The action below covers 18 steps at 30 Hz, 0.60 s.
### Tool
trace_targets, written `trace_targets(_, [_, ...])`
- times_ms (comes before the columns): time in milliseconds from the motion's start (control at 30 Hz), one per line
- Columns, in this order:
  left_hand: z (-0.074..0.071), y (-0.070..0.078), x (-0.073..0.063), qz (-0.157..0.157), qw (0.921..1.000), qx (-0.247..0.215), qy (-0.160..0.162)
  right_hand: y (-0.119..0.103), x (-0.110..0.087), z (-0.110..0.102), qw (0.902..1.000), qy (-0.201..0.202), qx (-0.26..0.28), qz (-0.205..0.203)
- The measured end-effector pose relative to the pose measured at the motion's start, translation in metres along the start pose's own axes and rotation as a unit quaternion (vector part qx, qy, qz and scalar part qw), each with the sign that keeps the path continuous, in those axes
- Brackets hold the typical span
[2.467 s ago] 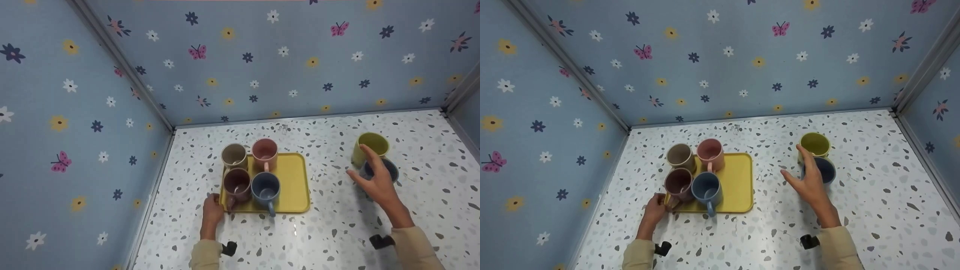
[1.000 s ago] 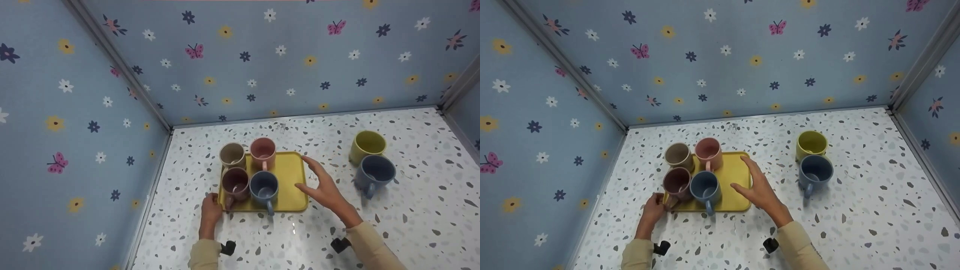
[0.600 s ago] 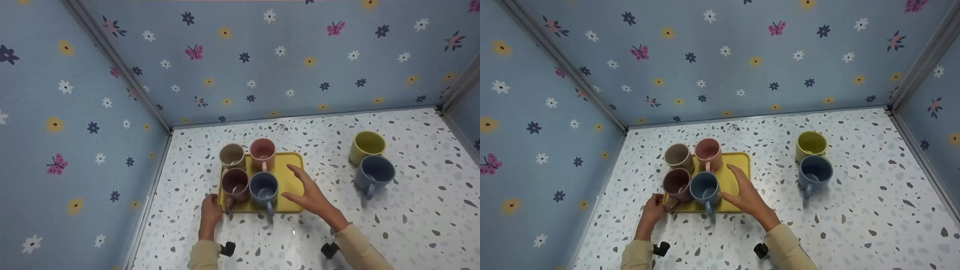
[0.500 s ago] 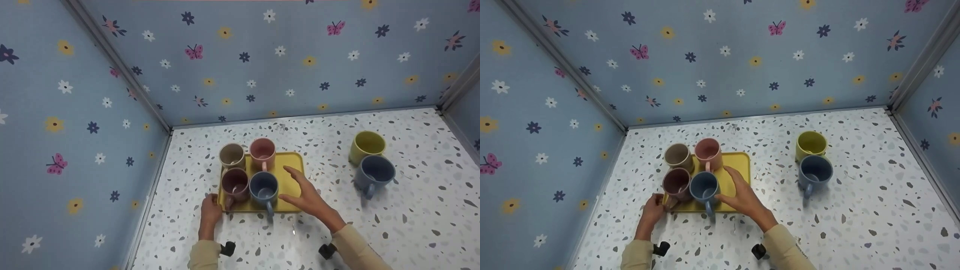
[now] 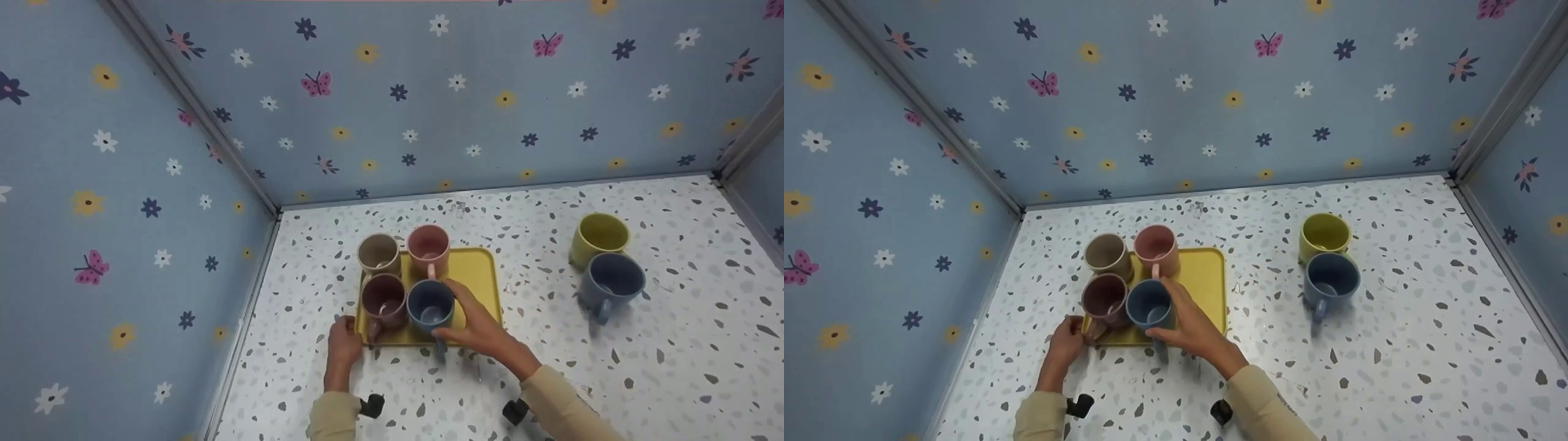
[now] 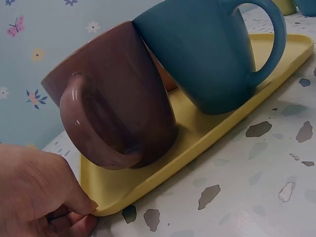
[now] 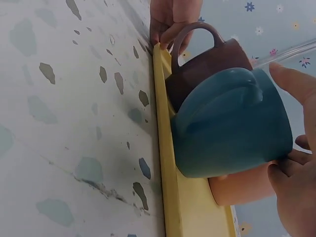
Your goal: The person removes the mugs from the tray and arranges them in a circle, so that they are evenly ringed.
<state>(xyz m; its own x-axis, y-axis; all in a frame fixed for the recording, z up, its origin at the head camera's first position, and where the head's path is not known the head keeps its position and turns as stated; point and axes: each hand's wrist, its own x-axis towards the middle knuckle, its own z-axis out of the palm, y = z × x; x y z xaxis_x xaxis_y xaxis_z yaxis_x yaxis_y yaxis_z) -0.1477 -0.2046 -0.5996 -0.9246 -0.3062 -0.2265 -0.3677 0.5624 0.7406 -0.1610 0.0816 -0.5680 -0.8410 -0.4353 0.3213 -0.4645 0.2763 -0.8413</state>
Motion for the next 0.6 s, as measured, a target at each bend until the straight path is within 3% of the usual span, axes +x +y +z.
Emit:
trace_targets(167, [0.001, -0.001, -0.001, 0.015, 0.9998, 0.008, 0.011, 0.001, 0.003, 0.005, 1.0, -0.002, -0.005, 0.005])
trace_targets(367, [0.001, 0.001, -0.002, -0.001, 0.9999, 0.01, 0.004, 0.003, 0.005, 0.01, 0.9997, 0.006, -0.011, 0.022])
trace_targets(600, [0.0, 0.0, 0.0, -0.009, 0.9998, 0.016, 0.003, 0.005, 0.002, 0.011, 0.999, 0.034, -0.028, 0.006])
